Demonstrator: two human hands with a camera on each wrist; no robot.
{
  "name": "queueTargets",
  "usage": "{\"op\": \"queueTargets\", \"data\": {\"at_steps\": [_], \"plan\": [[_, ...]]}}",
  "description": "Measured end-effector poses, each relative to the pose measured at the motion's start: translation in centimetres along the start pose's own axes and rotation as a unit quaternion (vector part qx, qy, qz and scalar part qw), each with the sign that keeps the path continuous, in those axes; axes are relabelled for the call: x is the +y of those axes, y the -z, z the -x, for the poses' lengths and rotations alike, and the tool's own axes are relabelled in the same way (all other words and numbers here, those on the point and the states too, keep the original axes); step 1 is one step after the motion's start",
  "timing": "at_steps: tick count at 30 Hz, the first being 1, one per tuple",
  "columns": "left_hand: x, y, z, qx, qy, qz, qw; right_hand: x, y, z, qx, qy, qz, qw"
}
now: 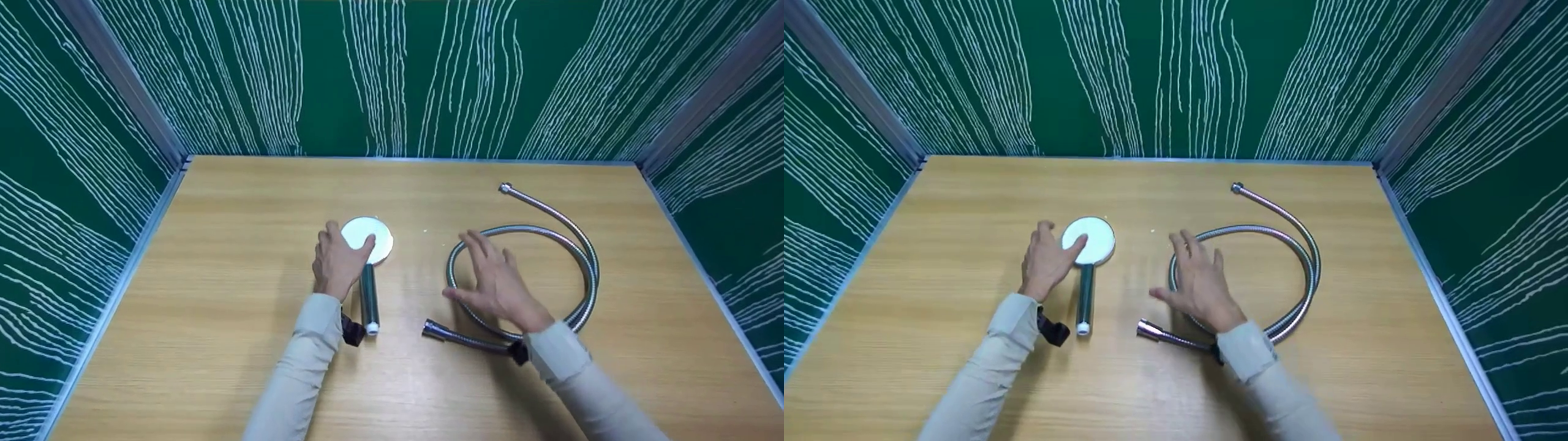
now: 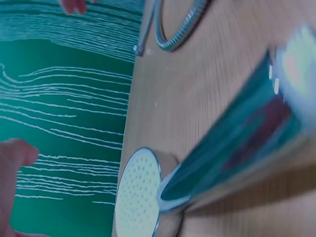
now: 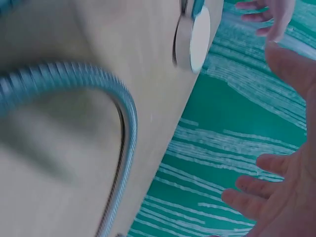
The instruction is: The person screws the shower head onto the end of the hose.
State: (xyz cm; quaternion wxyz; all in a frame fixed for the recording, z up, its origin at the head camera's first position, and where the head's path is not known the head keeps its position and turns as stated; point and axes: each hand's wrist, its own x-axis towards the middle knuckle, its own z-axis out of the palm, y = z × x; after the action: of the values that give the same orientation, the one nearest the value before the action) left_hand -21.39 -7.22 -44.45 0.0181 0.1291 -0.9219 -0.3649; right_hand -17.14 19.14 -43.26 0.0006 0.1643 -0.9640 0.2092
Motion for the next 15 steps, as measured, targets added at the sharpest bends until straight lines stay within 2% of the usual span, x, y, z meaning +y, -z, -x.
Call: {"op": "queueTargets", "data": {"at_steps": [3,9,12,15], "plan": [[-0.5,-0.5,0.5,-0.019,0.035,0.025,0.9989,-0.4,-1.0,0.8,0.003,0.01,-0.008,1.0],[-1.8,-2.2,1.3,-0.039,0.081,0.091,0.9918,-0.8,-2.5,1.6,-0.002,0.024,-0.006,1.0],[-2.2,-2.9,1.7,-0.048,0.098,0.087,0.9902,-0.9,-3.3,2.1,-0.007,0.026,-0.012,1.0],[-2.3,-3.4,1.9,-0.059,0.107,0.071,0.99,-1.1,-4.2,2.7,-0.01,0.011,-0.018,1.0]]}}
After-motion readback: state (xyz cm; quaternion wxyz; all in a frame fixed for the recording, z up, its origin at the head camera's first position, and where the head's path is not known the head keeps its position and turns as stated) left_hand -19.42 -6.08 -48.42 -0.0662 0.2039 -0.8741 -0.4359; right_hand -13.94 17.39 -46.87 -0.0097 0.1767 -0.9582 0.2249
